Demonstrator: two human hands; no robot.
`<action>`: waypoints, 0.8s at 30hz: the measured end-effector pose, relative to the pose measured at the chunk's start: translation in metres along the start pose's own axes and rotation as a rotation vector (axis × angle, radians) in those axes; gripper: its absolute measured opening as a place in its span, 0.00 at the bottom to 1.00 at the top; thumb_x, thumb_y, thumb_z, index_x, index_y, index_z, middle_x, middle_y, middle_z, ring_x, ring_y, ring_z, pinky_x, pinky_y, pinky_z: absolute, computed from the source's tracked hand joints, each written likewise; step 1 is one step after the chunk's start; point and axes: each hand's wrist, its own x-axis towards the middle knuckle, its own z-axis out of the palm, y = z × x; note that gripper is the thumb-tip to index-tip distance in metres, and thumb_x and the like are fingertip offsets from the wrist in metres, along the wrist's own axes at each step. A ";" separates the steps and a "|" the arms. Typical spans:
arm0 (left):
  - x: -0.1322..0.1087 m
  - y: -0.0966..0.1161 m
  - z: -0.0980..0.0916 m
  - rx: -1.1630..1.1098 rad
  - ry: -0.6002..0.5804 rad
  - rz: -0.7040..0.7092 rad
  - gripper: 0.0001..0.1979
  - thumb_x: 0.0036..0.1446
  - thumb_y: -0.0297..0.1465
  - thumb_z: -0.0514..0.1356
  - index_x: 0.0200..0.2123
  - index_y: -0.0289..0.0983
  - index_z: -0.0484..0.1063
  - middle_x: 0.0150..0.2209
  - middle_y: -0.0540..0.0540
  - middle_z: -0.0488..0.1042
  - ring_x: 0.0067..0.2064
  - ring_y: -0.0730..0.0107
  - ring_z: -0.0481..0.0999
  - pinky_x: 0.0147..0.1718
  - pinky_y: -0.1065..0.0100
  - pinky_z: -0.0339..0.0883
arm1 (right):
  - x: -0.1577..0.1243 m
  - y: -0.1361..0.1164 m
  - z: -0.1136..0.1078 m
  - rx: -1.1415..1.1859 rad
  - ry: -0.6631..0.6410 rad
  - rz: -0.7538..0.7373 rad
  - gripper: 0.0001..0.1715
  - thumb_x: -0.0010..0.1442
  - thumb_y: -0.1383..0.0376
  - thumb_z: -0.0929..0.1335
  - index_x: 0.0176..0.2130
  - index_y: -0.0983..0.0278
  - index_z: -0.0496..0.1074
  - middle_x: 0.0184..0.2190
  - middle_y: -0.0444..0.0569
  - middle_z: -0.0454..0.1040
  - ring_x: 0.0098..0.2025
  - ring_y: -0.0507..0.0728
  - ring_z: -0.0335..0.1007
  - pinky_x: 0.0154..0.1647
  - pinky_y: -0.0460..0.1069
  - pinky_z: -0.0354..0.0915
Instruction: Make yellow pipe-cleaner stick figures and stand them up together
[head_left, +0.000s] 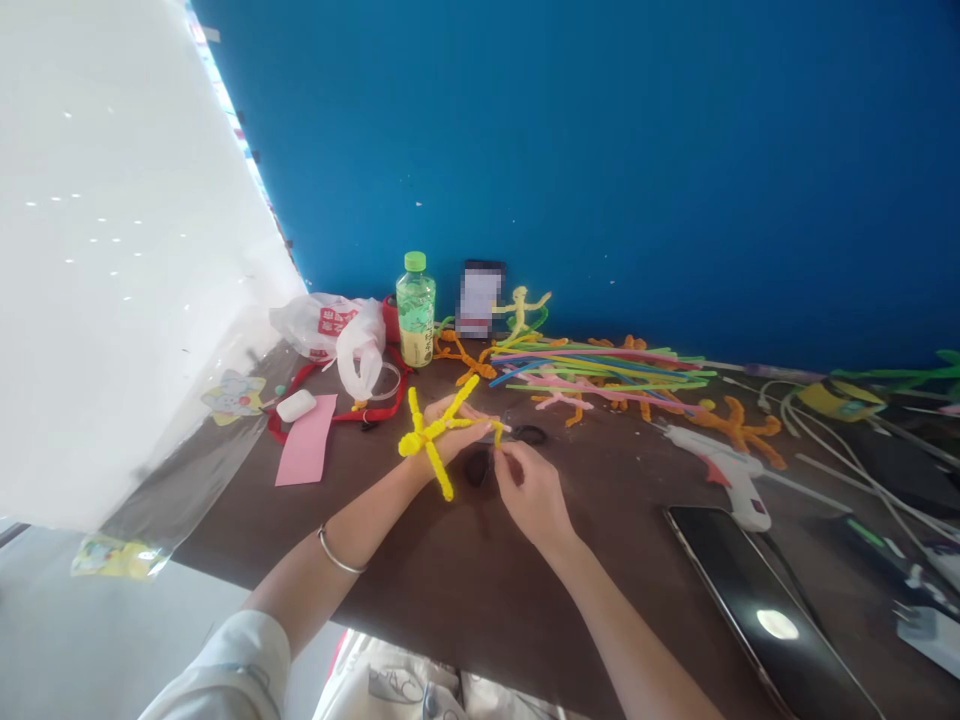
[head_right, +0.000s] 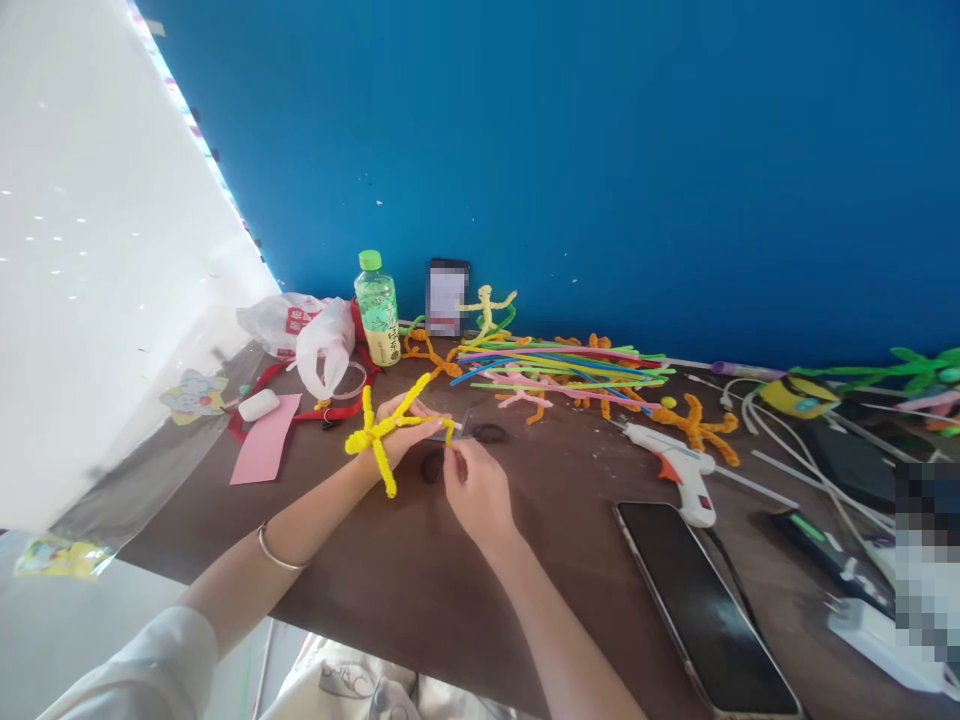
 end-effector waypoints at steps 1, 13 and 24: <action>0.000 -0.001 0.000 0.031 -0.009 0.020 0.14 0.38 0.31 0.66 0.20 0.35 0.62 0.25 0.48 0.73 0.35 0.59 0.76 0.34 0.60 0.70 | 0.000 0.000 -0.001 -0.063 0.006 -0.038 0.12 0.57 0.64 0.59 0.30 0.63 0.69 0.25 0.47 0.70 0.24 0.52 0.64 0.26 0.45 0.58; 0.001 0.009 -0.004 0.221 -0.218 0.104 0.12 0.39 0.29 0.65 0.17 0.33 0.63 0.23 0.48 0.71 0.33 0.62 0.77 0.31 0.66 0.70 | 0.005 0.009 -0.020 -0.124 0.149 -0.161 0.10 0.59 0.64 0.60 0.31 0.63 0.68 0.25 0.46 0.69 0.27 0.51 0.65 0.30 0.45 0.59; -0.001 0.014 0.000 -0.222 -0.107 -0.215 0.12 0.36 0.28 0.67 0.19 0.34 0.64 0.25 0.49 0.73 0.34 0.63 0.75 0.40 0.56 0.66 | 0.010 0.009 -0.018 0.116 0.195 -0.133 0.14 0.56 0.66 0.63 0.43 0.62 0.68 0.40 0.51 0.71 0.32 0.54 0.68 0.39 0.52 0.65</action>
